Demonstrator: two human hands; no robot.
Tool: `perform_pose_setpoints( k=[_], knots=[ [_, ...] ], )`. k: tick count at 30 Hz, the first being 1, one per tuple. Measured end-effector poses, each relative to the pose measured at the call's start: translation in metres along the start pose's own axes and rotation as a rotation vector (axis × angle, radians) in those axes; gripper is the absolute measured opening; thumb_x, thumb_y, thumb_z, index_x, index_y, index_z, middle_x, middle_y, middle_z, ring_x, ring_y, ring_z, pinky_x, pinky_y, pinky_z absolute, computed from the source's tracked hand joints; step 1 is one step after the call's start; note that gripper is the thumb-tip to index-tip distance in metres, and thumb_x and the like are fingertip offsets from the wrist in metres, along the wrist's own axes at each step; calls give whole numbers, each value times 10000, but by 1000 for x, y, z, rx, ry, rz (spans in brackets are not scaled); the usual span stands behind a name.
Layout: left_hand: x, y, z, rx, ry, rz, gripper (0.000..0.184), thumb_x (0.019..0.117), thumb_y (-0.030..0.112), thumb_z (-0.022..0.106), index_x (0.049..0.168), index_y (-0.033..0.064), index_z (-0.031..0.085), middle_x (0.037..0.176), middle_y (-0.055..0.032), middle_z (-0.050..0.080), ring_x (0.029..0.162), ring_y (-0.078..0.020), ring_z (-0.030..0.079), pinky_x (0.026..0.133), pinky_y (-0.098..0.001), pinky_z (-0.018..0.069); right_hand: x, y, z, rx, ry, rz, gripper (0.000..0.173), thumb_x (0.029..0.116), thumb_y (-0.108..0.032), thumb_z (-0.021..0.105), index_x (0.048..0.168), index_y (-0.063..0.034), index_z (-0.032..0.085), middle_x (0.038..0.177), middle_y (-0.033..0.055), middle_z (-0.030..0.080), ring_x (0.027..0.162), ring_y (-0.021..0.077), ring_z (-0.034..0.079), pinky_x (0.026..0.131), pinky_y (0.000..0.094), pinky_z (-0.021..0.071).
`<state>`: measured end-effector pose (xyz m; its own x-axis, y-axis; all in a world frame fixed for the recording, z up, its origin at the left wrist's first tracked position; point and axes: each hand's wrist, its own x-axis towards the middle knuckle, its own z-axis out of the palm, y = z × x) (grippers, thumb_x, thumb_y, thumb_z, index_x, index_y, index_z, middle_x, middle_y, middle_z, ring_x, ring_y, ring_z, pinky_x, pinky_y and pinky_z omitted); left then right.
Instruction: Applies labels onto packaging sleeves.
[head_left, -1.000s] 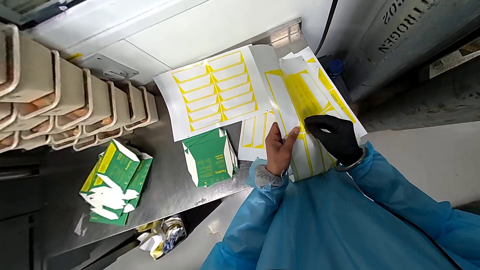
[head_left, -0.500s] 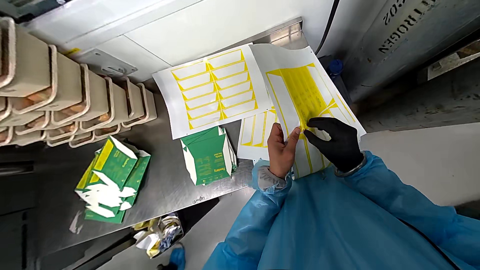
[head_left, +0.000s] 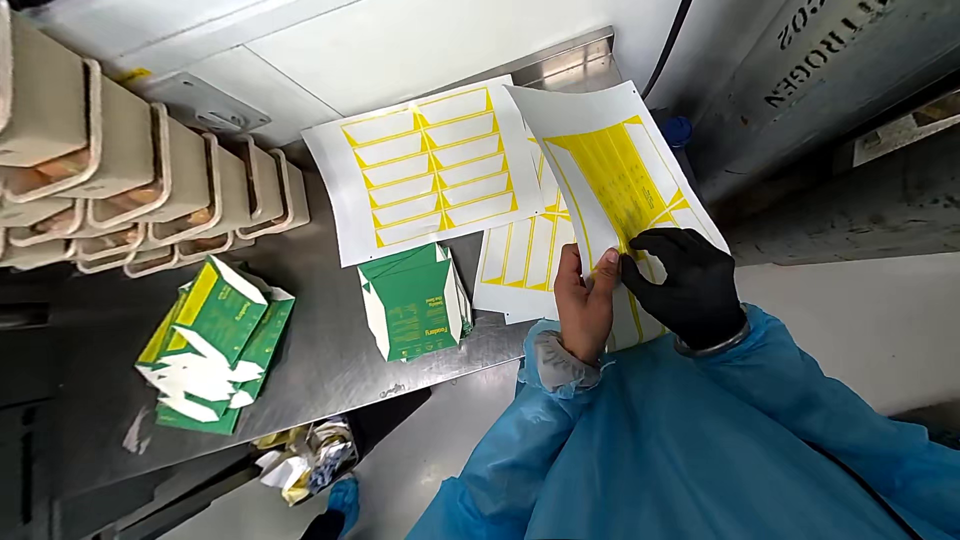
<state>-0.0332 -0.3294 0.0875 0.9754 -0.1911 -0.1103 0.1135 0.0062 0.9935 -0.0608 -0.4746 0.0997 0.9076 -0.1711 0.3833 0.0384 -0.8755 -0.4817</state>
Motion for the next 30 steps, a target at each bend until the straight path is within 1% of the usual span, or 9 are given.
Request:
perform_pose_setpoints(
  k=[4, 8, 11, 13, 17, 20, 24, 26, 30],
  knots=[
    [3, -1, -2, -33, -35, -26, 212, 1014, 165, 656, 1197, 76, 598, 967, -71, 710, 830, -144, 710, 711, -299, 615, -1, 3, -2, 195, 9, 21, 140, 898, -236, 743, 938, -108, 782, 1011, 54, 761, 872, 144, 710, 736, 288, 597],
    [2, -3, -1, -44, -54, -27, 219, 1013, 163, 658, 1207, 61, 654, 1002, -63, 725, 883, -133, 711, 783, -303, 614, -3, 2, -14, 416, -122, 181, 60, 910, -151, 757, 957, -127, 785, 1001, -3, 755, 815, 65, 707, 699, 258, 614],
    [0, -2, -1, -28, -69, -30, 188, 1027, 189, 640, 1150, 55, 688, 933, -63, 728, 796, -129, 711, 710, -295, 616, 0, 11, -21, 604, -205, 279, 64, 912, -108, 766, 968, -105, 796, 956, -4, 767, 799, 74, 725, 707, 258, 634],
    [0, -2, -2, -20, -77, -17, 183, 1029, 184, 638, 1142, 52, 695, 932, -67, 732, 786, -138, 716, 703, -300, 623, 6, 20, -20, 688, -253, 350, 71, 885, -121, 797, 953, -116, 817, 910, -16, 783, 782, 66, 728, 700, 256, 632],
    [-2, -1, -2, 10, -99, 21, 152, 1019, 174, 652, 1107, 64, 710, 894, -59, 727, 739, -127, 703, 656, -281, 610, 12, 30, -25, 797, -324, 409, 98, 847, -70, 825, 943, -87, 817, 881, 18, 785, 772, 91, 730, 702, 263, 626],
    [-3, 1, -2, 44, -132, 17, 163, 1027, 185, 641, 1112, 63, 709, 885, -66, 728, 733, -141, 706, 643, -294, 612, 17, 40, -29, 769, -387, 365, 82, 858, -77, 819, 939, -89, 804, 862, 16, 779, 756, 88, 724, 687, 259, 621],
    [-5, 2, -1, 83, -174, 26, 175, 1037, 190, 625, 1136, 61, 691, 889, -69, 725, 734, -146, 709, 643, -306, 616, 25, 46, -33, 587, -459, 227, 18, 899, -136, 757, 913, -131, 766, 838, -37, 735, 741, 44, 681, 680, 235, 586],
    [-5, 3, 1, 75, -172, 26, 174, 1034, 181, 628, 1139, 57, 691, 885, -71, 727, 730, -143, 710, 641, -304, 616, 28, 48, -34, 521, -463, 146, 23, 908, -143, 729, 913, -127, 746, 847, -34, 706, 730, 38, 650, 667, 226, 559],
    [-5, 5, 2, 32, -142, -3, 187, 1035, 197, 629, 1156, 66, 685, 904, -77, 727, 742, -152, 710, 647, -309, 617, 29, 49, -37, 424, -460, 65, 68, 917, -194, 706, 911, -147, 756, 855, -41, 700, 726, 39, 642, 660, 242, 558]
  ],
)
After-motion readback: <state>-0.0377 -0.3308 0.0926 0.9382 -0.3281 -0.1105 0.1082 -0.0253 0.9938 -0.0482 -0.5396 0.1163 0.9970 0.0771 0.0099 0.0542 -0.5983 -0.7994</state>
